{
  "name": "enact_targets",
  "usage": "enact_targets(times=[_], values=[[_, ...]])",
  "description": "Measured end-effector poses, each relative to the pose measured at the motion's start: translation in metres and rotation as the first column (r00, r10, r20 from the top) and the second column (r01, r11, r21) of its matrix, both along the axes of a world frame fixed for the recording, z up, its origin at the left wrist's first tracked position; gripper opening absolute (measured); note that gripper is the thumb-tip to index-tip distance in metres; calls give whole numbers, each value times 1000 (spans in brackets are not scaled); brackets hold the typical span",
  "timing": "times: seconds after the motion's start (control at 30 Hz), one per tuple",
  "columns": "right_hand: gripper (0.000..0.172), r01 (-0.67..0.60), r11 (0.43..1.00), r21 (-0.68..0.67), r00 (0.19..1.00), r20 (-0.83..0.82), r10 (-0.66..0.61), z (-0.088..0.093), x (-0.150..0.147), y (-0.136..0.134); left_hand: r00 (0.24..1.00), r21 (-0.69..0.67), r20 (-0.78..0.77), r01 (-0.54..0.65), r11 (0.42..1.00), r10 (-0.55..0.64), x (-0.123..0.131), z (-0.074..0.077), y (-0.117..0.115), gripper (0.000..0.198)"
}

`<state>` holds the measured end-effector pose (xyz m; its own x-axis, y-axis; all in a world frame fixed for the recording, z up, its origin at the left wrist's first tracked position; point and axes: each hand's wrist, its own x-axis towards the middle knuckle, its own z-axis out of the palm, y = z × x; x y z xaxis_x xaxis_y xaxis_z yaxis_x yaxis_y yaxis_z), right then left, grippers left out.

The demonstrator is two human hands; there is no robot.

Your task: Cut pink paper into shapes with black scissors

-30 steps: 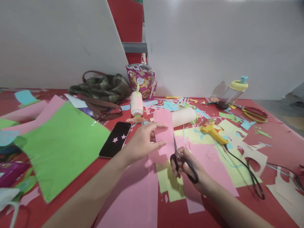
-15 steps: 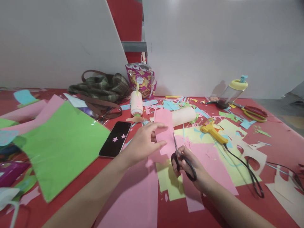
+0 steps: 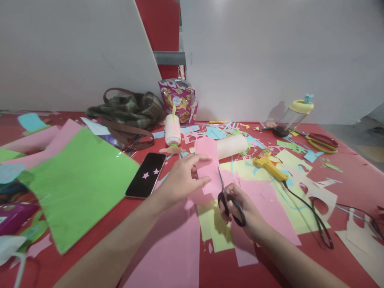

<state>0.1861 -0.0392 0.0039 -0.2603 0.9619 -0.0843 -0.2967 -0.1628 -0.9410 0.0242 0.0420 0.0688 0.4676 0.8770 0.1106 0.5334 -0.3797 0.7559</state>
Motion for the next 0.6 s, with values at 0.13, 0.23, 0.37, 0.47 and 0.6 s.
enact_targets(times=[0.13,0.23,0.37,0.47,0.6], values=[[34,11,1000,-22,1000,-15,-11,1,-1,0,1000,5,1,4,1000,-4,0,0,1,33],[35,20,999,-29,1000,-9,-21,3,-1,1,1000,-1,10,8,1000,-8,0,1,0,33],[36,23,999,-30,1000,-9,-23,5,-1,1,999,-22,31,9,1000,-8,0,1,0,35],[36,33,999,-32,999,8,-32,6,-2,1,999,-25,49,10,1000,-9,0,0,0,36],[37,55,998,-35,998,17,-54,7,-2,1,999,-38,44,8,999,-7,-1,-1,0,37]])
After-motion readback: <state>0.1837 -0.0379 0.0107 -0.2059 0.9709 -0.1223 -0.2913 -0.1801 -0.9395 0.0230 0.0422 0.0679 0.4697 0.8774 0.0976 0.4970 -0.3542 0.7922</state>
